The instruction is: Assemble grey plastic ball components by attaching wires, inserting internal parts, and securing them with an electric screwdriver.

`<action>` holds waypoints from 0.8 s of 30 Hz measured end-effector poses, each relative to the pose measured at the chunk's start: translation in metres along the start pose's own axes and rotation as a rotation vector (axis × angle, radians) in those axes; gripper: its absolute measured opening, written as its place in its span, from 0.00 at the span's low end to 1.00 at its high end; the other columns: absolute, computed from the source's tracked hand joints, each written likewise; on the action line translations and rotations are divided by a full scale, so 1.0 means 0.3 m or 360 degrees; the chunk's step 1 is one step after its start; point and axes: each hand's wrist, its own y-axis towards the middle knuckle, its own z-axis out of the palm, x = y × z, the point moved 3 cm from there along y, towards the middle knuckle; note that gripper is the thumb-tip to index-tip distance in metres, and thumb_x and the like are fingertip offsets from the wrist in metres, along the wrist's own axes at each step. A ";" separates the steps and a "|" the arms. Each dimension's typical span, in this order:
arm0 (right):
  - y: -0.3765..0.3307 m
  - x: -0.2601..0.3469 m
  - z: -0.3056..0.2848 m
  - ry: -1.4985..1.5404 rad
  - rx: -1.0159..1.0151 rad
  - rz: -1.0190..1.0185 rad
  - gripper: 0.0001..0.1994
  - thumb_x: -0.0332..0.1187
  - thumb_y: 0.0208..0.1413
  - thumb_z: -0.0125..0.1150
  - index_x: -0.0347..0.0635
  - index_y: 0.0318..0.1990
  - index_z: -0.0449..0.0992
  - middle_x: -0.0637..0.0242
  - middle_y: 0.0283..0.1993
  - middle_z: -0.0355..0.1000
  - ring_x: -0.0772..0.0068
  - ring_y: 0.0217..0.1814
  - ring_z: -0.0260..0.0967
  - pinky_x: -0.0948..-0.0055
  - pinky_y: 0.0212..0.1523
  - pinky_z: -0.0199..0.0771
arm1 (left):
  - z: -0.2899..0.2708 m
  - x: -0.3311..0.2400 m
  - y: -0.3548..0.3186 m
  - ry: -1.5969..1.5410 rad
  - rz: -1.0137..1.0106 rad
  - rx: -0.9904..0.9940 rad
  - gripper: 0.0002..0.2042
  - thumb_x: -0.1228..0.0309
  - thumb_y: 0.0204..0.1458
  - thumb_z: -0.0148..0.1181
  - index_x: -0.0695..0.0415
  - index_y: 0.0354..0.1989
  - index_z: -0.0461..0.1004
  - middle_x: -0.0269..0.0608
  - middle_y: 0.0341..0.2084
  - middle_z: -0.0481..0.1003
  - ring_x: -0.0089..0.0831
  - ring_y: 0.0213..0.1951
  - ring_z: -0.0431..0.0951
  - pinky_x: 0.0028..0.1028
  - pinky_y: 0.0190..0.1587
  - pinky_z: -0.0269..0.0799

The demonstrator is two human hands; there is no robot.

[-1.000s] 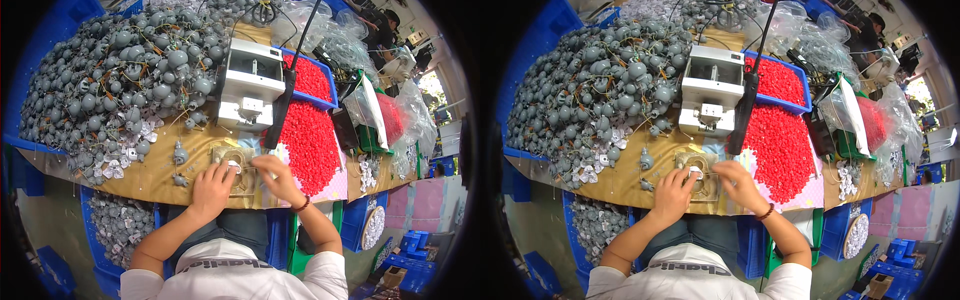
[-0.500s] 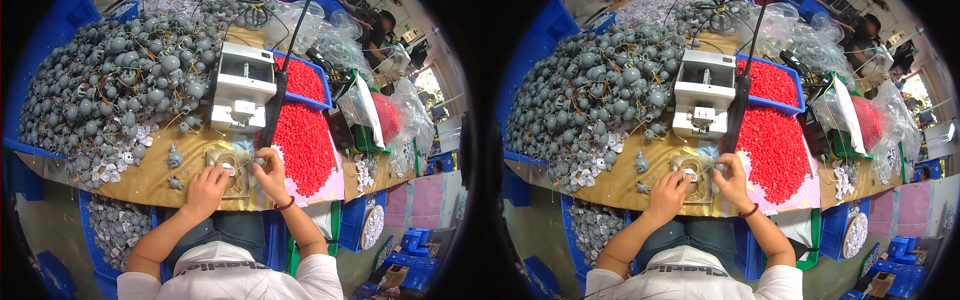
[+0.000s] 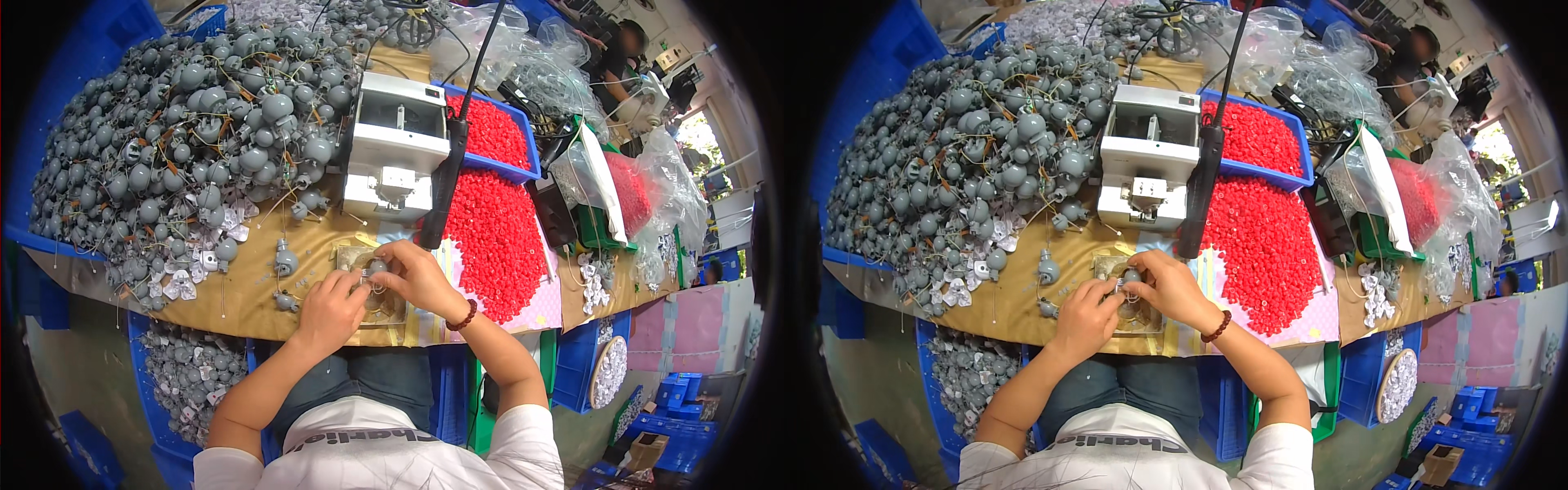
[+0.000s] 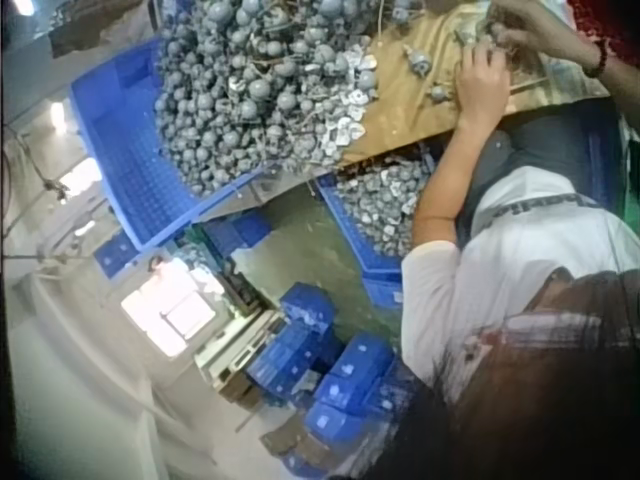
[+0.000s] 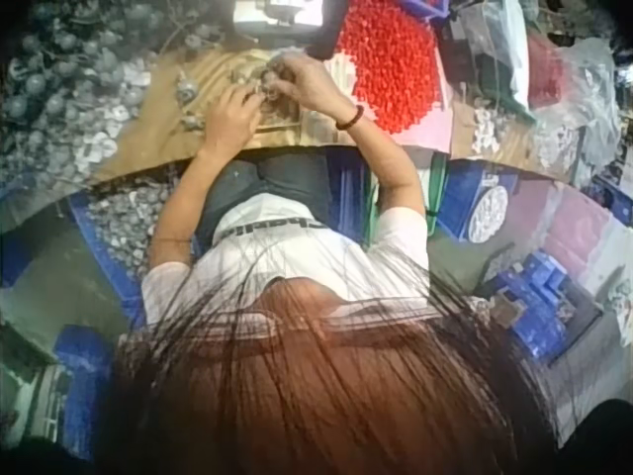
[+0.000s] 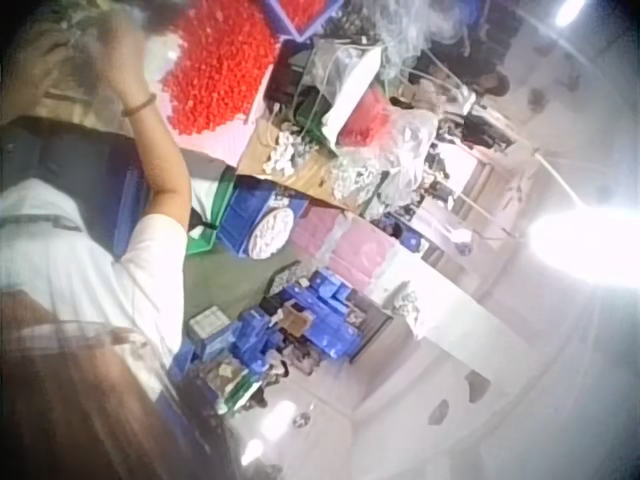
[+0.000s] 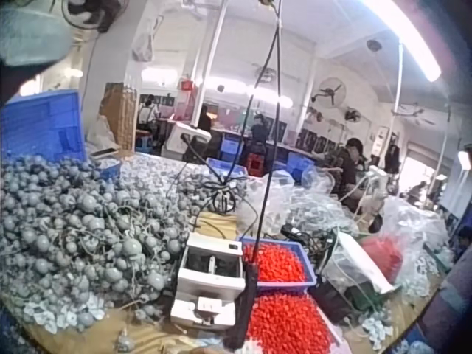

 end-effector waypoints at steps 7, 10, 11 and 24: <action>0.004 0.000 0.023 -0.0318 -0.0143 -0.0293 0.23 0.35 0.52 0.76 0.41 0.55 0.77 0.62 0.40 0.73 0.64 0.36 0.73 0.66 0.38 0.76 | 0.005 0.011 0.012 -0.0020 -0.0034 0.0004 0.13 0.72 0.46 0.67 0.56 0.42 0.80 0.39 0.46 0.78 0.39 0.50 0.77 0.37 0.45 0.76; 0.008 -0.002 0.017 -0.0289 -0.0187 -0.0236 0.26 0.35 0.52 0.76 0.42 0.58 0.75 0.61 0.41 0.72 0.62 0.37 0.72 0.65 0.39 0.76 | -0.009 0.011 0.036 -0.0051 -0.0165 0.0085 0.15 0.71 0.47 0.67 0.55 0.45 0.78 0.39 0.45 0.77 0.39 0.48 0.77 0.38 0.46 0.74; 0.007 -0.003 0.016 -0.0280 -0.0198 -0.0204 0.27 0.35 0.52 0.76 0.43 0.59 0.74 0.61 0.41 0.72 0.60 0.38 0.72 0.65 0.39 0.75 | -0.013 0.004 0.052 -0.0066 -0.0199 0.0073 0.16 0.71 0.47 0.68 0.56 0.46 0.77 0.39 0.44 0.77 0.39 0.48 0.77 0.38 0.47 0.74; 0.164 -0.250 -0.199 0.0143 -0.1215 0.0096 0.31 0.29 0.61 0.64 0.30 0.69 0.61 0.44 0.62 0.67 0.52 0.66 0.64 0.57 0.65 0.64 | 0.019 -0.012 0.093 0.0104 -0.0149 -0.0032 0.16 0.70 0.46 0.67 0.55 0.46 0.77 0.36 0.36 0.75 0.37 0.43 0.75 0.36 0.43 0.71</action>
